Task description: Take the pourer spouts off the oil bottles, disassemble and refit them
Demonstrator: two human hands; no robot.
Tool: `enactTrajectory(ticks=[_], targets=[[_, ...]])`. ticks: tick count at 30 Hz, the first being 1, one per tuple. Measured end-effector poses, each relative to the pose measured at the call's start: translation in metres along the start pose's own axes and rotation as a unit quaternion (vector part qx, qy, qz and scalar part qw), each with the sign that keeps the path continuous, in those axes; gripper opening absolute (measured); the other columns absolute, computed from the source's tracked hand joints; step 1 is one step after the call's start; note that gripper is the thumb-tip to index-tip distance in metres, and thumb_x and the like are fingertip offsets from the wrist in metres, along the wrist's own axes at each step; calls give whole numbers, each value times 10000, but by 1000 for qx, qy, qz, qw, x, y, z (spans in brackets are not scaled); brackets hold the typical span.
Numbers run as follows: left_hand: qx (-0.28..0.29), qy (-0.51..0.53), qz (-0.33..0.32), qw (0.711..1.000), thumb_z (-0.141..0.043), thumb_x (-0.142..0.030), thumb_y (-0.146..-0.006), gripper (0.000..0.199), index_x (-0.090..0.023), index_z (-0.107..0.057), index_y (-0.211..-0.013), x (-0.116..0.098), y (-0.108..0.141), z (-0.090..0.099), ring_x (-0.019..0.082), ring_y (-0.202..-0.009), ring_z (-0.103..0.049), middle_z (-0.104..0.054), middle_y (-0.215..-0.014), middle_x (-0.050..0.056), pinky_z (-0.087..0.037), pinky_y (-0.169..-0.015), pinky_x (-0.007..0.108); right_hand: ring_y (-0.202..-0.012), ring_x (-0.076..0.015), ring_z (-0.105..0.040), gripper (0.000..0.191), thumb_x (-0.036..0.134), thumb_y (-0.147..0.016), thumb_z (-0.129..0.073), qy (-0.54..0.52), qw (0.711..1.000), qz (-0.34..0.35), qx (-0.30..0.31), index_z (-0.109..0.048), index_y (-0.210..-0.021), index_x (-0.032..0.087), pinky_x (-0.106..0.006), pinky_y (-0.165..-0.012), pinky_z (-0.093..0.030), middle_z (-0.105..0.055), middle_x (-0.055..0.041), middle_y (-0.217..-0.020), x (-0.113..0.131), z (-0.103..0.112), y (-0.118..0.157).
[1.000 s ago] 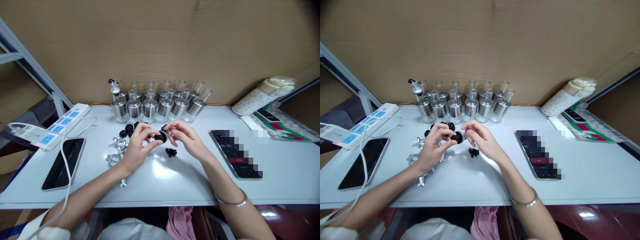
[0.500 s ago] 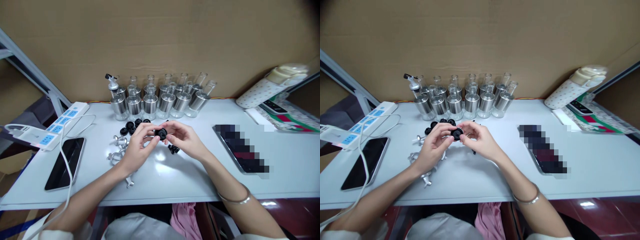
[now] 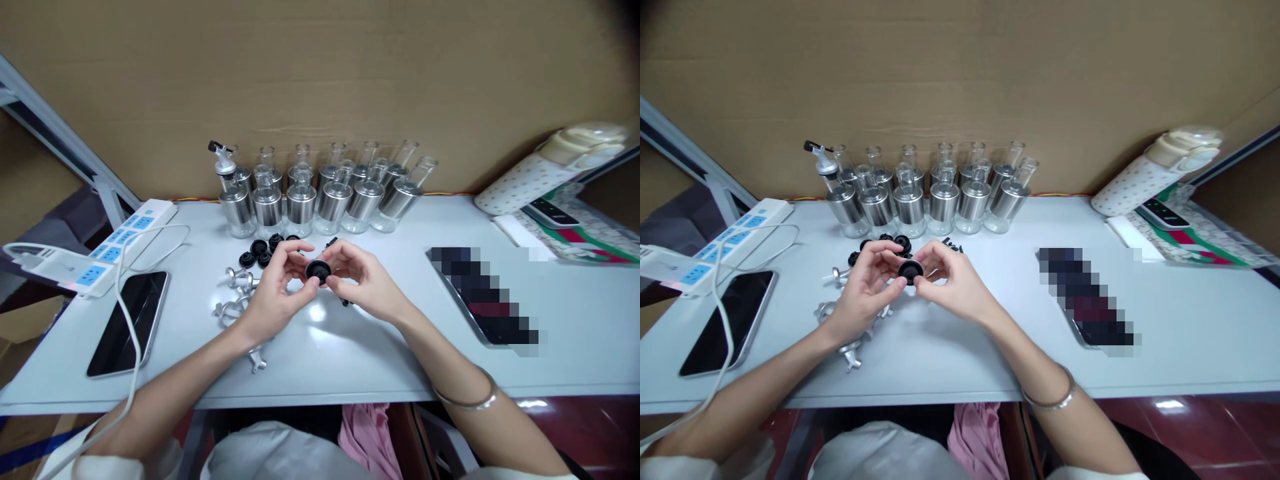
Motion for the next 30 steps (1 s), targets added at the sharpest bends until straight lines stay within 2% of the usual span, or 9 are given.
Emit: enactTrajectory(ticks=[4,9,16,21,30], targets=[[18,-20,-26,999,-578,-172,-820,259,-231,-487,-1056,-1,1,-2,120,-807,-565,-560,-887,-2,-473,-761,249,-606,-106,-526,179,179,-611,-588,-14,1000,-4,-18,-479,-753,196,-262,-594,-457,-566,18,-721,1,-2,1],[13,3,-28,1000,-593,-170,-761,337,-231,-442,-1056,-2,1,-2,134,-834,-556,-514,-866,-5,-476,-768,261,-570,-96,-485,203,193,-592,-606,-26,999,15,-40,-446,-716,210,-249,-559,-431,-561,29,-682,4,-4,3],[25,-3,-41,999,-587,-158,-730,342,-234,-424,-1022,-3,-1,-2,128,-827,-534,-496,-880,-5,-457,-739,247,-545,-93,-453,204,181,-581,-597,-24,999,17,-42,-437,-702,217,-245,-537,-412,-534,43,-638,5,-6,3],[30,-14,-27,999,-582,-147,-718,336,-234,-413,-995,-5,-1,-2,127,-798,-531,-512,-864,-5,-443,-701,243,-550,-92,-449,211,176,-578,-602,-25,999,10,-40,-436,-703,217,-241,-536,-405,-543,41,-648,3,-5,4],[41,-20,-45,998,-552,-114,-722,277,-232,-327,-830,-4,-1,-2,110,-740,-481,-442,-793,-31,-374,-638,230,-527,-77,-420,217,163,-578,-590,-19,999,22,-30,-414,-693,219,-233,-530,-394,-513,55,-642,3,-7,3]])
Point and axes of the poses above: each hand's wrist, its own y-axis away from the middle knuckle, its own z-axis out of the back of the hand, x = y × z, the point moved 4 cm from there along -y, towards the middle knuckle
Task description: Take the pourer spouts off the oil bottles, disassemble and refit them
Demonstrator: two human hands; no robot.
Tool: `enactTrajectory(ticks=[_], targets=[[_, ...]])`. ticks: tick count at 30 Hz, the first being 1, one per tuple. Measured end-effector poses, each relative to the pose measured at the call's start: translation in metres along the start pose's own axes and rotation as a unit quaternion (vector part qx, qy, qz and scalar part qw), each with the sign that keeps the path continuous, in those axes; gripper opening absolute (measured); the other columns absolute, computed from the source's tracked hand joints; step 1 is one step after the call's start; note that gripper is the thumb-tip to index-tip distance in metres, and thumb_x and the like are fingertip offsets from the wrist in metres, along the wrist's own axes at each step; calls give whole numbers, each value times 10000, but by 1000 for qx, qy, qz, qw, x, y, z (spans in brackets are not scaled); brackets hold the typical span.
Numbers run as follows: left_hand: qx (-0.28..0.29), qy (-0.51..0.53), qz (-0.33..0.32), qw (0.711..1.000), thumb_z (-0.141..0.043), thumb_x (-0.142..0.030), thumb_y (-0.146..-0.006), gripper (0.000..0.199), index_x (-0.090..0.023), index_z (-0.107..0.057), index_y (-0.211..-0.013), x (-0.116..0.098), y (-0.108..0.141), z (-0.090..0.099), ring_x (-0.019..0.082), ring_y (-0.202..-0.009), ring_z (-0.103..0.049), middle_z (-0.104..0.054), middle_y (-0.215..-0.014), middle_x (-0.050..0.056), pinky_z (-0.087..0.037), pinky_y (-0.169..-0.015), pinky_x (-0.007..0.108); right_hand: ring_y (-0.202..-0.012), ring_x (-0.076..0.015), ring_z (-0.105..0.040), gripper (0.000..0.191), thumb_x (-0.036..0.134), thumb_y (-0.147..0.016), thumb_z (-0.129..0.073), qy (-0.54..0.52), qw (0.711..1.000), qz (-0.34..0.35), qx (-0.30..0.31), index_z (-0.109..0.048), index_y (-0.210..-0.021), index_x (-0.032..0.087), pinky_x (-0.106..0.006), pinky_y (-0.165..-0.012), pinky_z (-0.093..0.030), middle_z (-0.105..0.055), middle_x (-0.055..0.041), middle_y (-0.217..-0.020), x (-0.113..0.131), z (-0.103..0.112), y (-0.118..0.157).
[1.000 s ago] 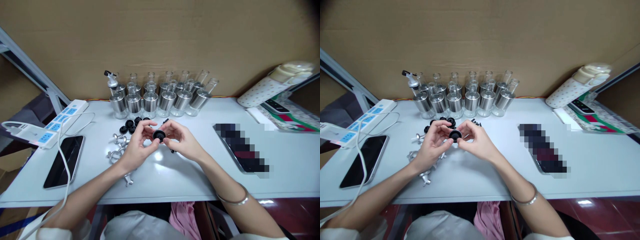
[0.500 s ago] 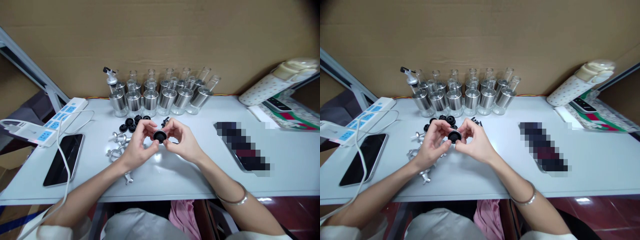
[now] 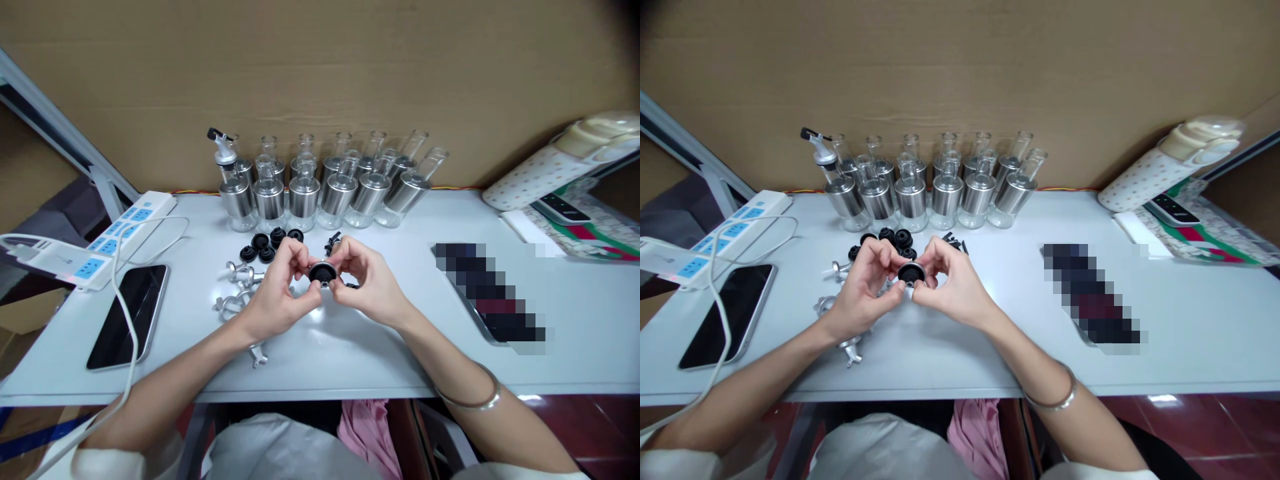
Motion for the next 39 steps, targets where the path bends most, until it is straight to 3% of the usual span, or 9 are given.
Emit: enactTrajectory(ticks=[5,10,14,18,26,30,33,37,39], targets=[[7,-20,-2,1000,-536,-103,-730,292,-234,-280,-778,0,2,0,111,-736,-477,-420,-765,-40,-370,-619,228,-533,-83,-429,227,162,-582,-606,12,1000,2,0,-419,-697,220,-234,-528,-399,-532,52,-643,-1,-1,1],[-15,-41,-9,999,-567,-125,-751,275,-232,-318,-805,1,2,2,119,-752,-495,-523,-847,-15,-401,-656,250,-553,-98,-475,226,158,-615,-620,29,999,37,-21,-434,-724,225,-246,-551,-431,-544,47,-647,-4,2,2],[-66,-43,-33,996,-638,-185,-800,276,-228,-454,-1002,1,1,4,147,-926,-552,-564,-1035,35,-440,-745,262,-776,-145,-609,266,137,-658,-641,14,994,97,-52,-473,-840,233,-297,-756,-496,-634,1,-829,-4,12,1],[-45,-66,-67,995,-668,-242,-823,316,-249,-552,-1117,0,1,3,179,-1047,-538,-554,-1108,47,-468,-851,292,-935,-164,-634,277,134,-701,-647,-10,992,117,-48,-472,-887,242,-337,-892,-487,-664,-22,-957,-3,17,-1],[-42,-84,-81,992,-660,-247,-840,296,-274,-616,-1131,2,-1,7,192,-1057,-538,-540,-1092,52,-497,-871,319,-936,-183,-648,202,184,-731,-706,72,985,148,-43,-547,-846,230,-342,-848,-494,-681,-27,-946,-1,17,-1],[-16,-93,-101,990,-634,-199,-851,322,-264,-580,-1161,-1,-1,6,189,-1104,-533,-539,-1145,59,-481,-905,316,-970,-203,-649,132,195,-762,-696,144,970,194,-37,-638,-876,225,-368,-866,-493,-702,-50,-1008,6,19,-1],[-15,-128,-126,984,-604,-133,-840,298,-224,-573,-1122,-5,-1,7,172,-1029,-560,-575,-1076,57,-480,-879,303,-952,-196,-651,105,202,-800,-668,177,959,219,-30,-688,-900,224,-363,-865,-492,-712,-51,-990,11,26,-3],[-25,-196,-131,972,-589,-49,-778,274,-181,-571,-1017,-8,-2,9,136,-875,-573,-598,-993,45,-484,-774,256,-793,-181,-640,106,206,-838,-602,258,944,153,-135,-706,-854,203,-312,-699,-478,-710,-41,-823,4,56,-10],[-29,-214,-129,968,-594,-28,-744,297,-176,-559,-999,-8,-3,11,130,-852,-571,-602,-971,37,-481,-760,248,-758,-184,-629,115,192,-822,-601,330,929,94,-137,-713,-845,186,-301,-665,-457,-704,-46,-795,-5,68,-16]])
Point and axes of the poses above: each hand's wrist, its own y-axis away from the middle knuckle, its own z-axis out of the back of the hand, x = y × z, the point moved 4 cm from there along -y, towards the middle knuckle
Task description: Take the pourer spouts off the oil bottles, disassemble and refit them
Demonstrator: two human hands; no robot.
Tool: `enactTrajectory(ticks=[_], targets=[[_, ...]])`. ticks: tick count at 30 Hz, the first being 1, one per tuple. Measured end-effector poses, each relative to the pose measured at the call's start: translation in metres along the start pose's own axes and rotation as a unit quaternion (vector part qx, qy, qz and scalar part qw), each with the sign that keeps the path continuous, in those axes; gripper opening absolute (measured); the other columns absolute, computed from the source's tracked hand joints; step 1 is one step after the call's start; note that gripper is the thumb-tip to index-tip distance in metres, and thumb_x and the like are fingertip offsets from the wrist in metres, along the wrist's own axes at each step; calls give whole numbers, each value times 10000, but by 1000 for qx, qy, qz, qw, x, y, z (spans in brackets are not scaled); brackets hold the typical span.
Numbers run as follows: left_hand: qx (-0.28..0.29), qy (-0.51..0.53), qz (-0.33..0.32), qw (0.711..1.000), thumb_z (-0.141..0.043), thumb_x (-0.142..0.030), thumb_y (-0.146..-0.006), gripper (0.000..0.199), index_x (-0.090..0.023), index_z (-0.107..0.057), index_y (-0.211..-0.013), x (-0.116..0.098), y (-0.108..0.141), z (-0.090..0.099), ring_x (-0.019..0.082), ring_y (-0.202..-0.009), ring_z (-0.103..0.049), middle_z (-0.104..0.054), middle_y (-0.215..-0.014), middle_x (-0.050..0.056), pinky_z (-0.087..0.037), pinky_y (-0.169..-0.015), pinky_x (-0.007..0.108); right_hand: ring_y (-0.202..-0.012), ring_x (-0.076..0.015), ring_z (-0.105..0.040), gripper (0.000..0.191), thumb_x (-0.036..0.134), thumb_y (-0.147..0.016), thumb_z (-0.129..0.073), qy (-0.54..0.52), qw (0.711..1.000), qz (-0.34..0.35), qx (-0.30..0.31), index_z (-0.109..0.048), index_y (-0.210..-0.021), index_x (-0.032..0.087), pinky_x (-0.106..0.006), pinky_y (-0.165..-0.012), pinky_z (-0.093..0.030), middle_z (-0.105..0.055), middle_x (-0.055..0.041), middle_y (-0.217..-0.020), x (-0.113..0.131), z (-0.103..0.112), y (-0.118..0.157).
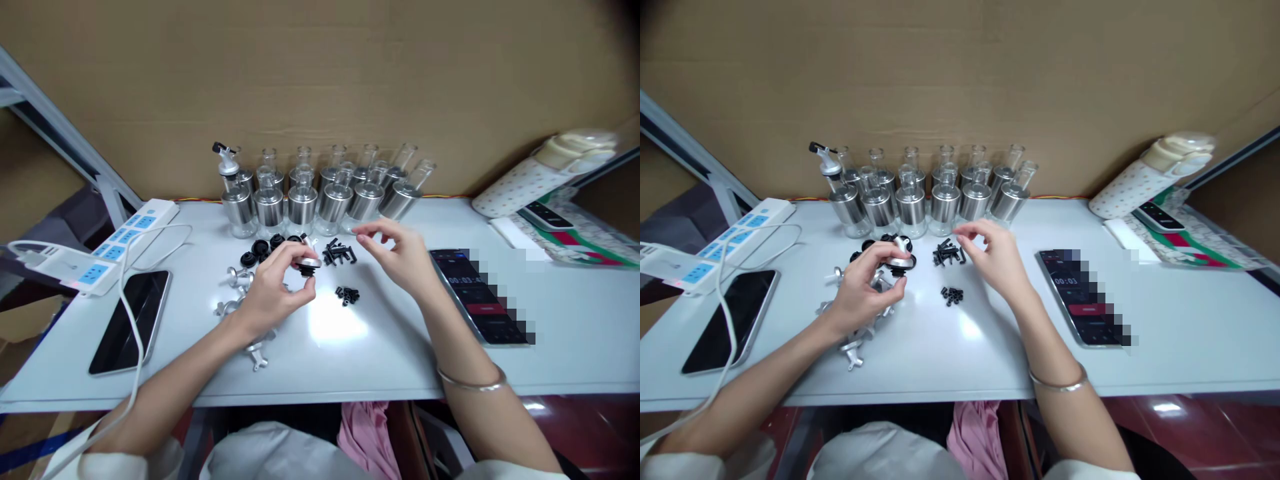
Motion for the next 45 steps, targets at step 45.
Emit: enactTrajectory(ticks=[45], targets=[[109,7,59,992,-463,-224,-950,293,-197,-500,-1238,2,1,-8,199,-1114,-582,-607,-1199,97,-469,-963,350,-677,-127,-533,247,431,-903,-532,-293,936,-51,185,-581,-967,198,-274,-655,-459,-575,-8,-744,20,-20,14]])
Point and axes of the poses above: each hand's wrist, its own y-axis away from the middle knuckle, its own z-axis out of the back of the hand, x = y × z, the point moved 4 cm from there along -y, towards the middle knuckle
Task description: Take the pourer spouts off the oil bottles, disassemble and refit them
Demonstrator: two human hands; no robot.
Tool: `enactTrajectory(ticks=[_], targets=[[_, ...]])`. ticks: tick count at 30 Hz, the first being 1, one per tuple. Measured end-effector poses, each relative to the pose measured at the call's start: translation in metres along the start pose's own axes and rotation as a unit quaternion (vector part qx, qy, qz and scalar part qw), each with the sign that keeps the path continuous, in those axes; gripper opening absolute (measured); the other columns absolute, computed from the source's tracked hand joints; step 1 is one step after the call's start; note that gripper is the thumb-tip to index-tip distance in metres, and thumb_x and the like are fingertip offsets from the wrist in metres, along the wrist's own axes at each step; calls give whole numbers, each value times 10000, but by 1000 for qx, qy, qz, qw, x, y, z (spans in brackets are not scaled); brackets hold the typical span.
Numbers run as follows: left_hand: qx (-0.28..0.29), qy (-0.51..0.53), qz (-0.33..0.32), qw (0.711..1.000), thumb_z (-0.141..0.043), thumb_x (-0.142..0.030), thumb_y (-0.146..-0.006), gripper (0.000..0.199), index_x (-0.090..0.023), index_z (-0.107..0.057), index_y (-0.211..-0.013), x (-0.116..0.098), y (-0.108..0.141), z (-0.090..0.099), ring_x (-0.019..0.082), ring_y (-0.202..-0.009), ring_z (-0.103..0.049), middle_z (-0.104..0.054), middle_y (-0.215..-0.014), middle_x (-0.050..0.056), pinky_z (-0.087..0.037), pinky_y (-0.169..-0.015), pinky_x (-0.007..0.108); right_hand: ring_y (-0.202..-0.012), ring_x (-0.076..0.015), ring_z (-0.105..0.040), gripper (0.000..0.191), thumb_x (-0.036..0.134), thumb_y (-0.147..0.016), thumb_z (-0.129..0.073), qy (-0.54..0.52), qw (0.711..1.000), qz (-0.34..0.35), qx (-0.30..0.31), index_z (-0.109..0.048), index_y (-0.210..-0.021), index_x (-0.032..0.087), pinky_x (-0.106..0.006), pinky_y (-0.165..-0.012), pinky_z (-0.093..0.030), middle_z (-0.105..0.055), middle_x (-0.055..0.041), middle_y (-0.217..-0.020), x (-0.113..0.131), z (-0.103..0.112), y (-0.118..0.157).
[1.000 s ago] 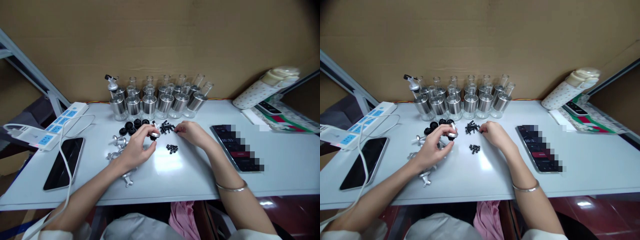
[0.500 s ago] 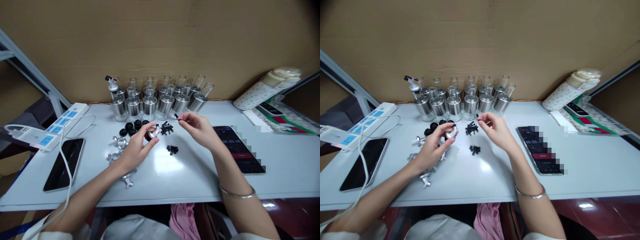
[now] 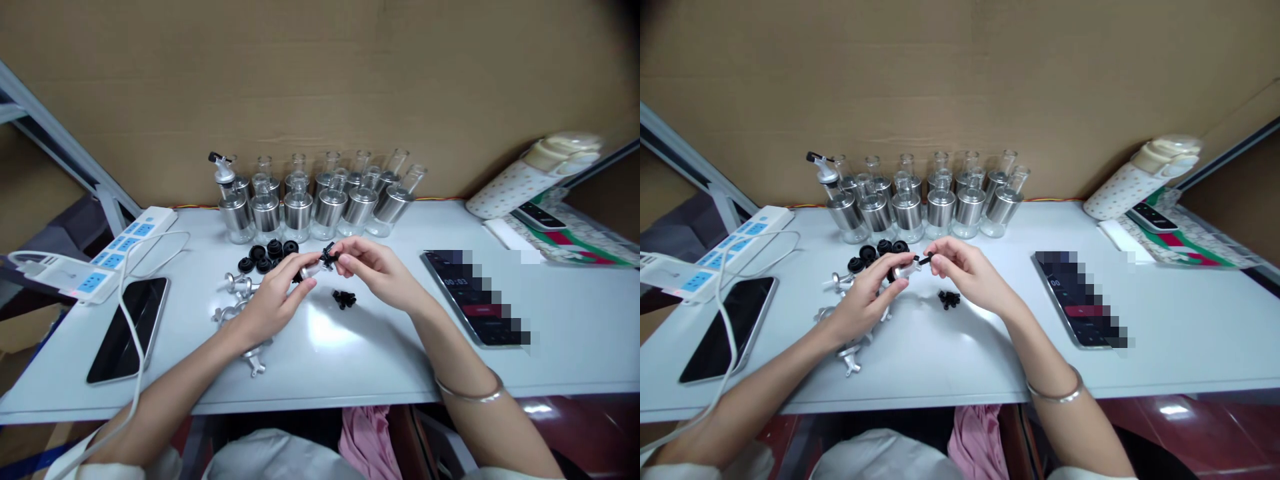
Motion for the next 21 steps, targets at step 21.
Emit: enactTrajectory(ticks=[21], targets=[[10,108,27,994,-550,-289,-913,557,-289,-295,-1408,9,4,-6,190,-1058,-579,-605,-1103,72,-473,-923,353,-602,-112,-586,163,329,-809,-682,14,995,63,-73,-748,-886,201,-270,-563,-478,-669,-31,-763,8,-3,0]])
Point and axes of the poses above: each hand's wrist, its own y-axis away from the middle knuckle, its own z-axis out of the back of the hand, x = y × z, the point moved 4 cm from there along -y, towards the middle knuckle
